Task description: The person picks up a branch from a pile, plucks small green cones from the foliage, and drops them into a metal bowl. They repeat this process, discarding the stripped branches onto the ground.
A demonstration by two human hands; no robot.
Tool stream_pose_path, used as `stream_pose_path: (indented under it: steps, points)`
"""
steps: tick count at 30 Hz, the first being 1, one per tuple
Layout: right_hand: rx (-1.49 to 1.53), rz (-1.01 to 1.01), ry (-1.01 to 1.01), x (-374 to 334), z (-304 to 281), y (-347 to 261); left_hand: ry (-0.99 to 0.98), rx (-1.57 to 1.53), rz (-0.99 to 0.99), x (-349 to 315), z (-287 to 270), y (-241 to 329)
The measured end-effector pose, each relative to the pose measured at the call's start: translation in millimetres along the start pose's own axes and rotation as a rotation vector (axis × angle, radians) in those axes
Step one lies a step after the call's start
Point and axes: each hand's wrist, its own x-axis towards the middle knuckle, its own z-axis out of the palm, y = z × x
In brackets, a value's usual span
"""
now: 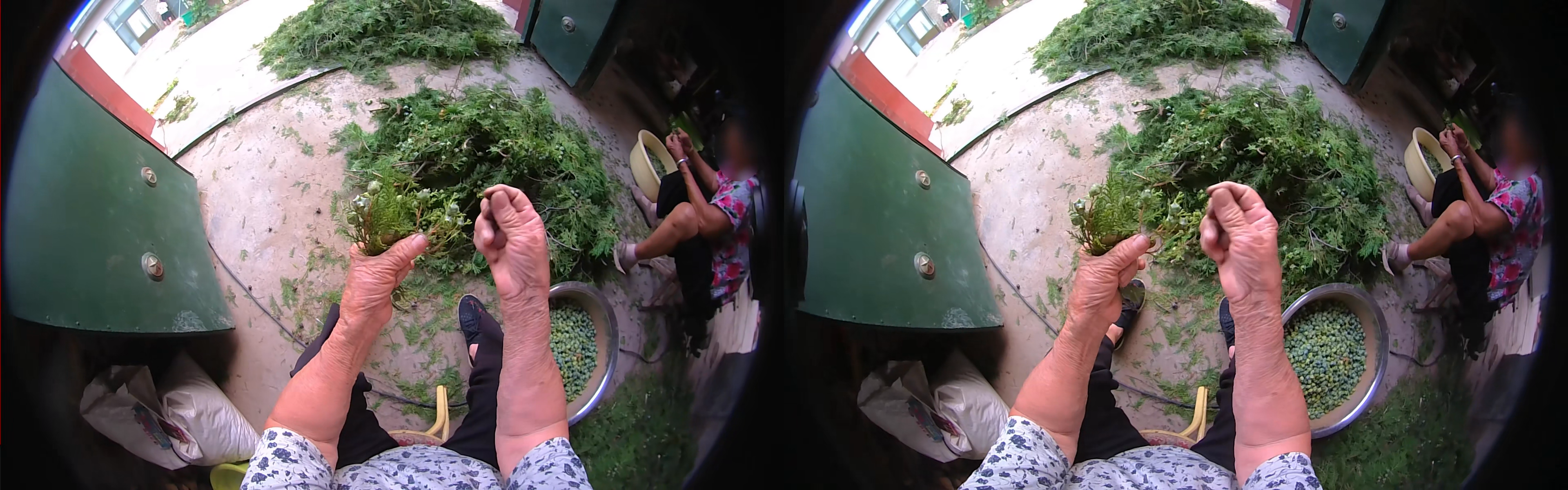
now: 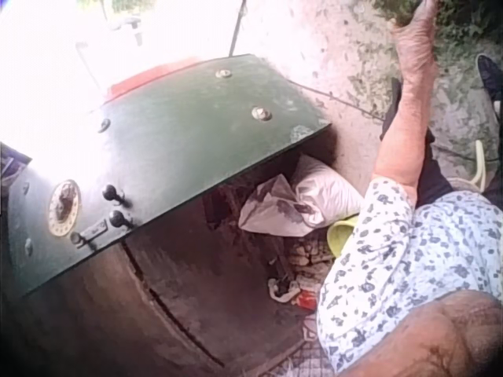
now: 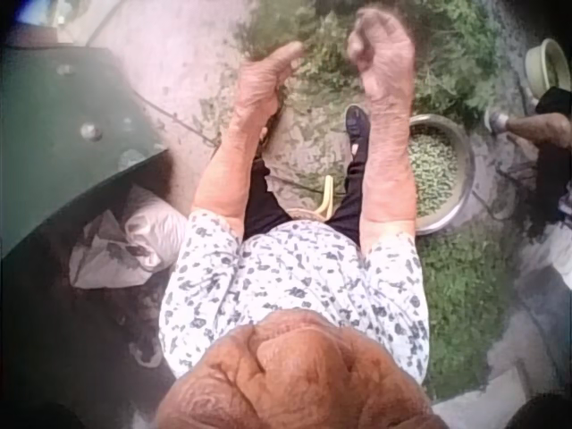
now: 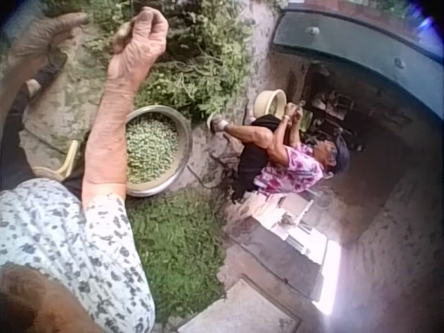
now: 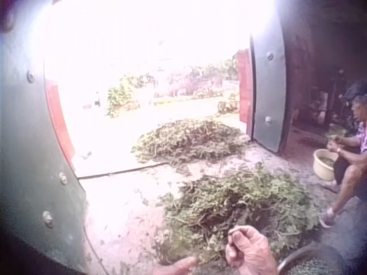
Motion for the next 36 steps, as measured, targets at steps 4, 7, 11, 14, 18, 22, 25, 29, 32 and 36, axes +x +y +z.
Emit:
stream_pose_path:
  steps: [4, 7, 11, 14, 18, 22, 25, 29, 32, 36]
  points:
    - [-0.379, -0.051, -0.051, -6, 7, 2, -0.046, 0.042, 0.091, -2, 4, -3]
    - [-0.653, -0.132, -0.055, -5, 5, 6, -0.077, 0.053, 0.075, -1, 1, -7]
    - [-0.956, -0.205, -0.070, -6, 5, 6, -0.076, 0.057, 0.069, -3, 3, -5]
    - [-0.234, 0.097, 0.012, -7, 5, 5, -0.088, 0.040, 0.073, -3, 9, -5]
    - [0.005, 0.138, 0.004, -5, 0, 17, -0.093, -0.005, -0.011, -1, 5, -6]
    - [-0.024, 0.089, 0.049, -8, 4, 19, -0.063, -0.066, -0.033, -3, 12, -4]
    - [-0.119, 0.025, 0.098, -12, 9, 20, -0.056, -0.070, -0.028, -5, 13, -4]
    - [-0.081, 0.048, 0.127, -10, 6, 25, -0.074, -0.080, -0.041, -7, 13, -2]
    - [-0.003, 0.119, 0.148, -10, 9, 20, -0.082, -0.088, -0.051, -6, 13, -2]
    - [-0.139, 0.049, 0.157, -10, 10, 21, -0.095, -0.024, -0.065, -4, 4, -9]
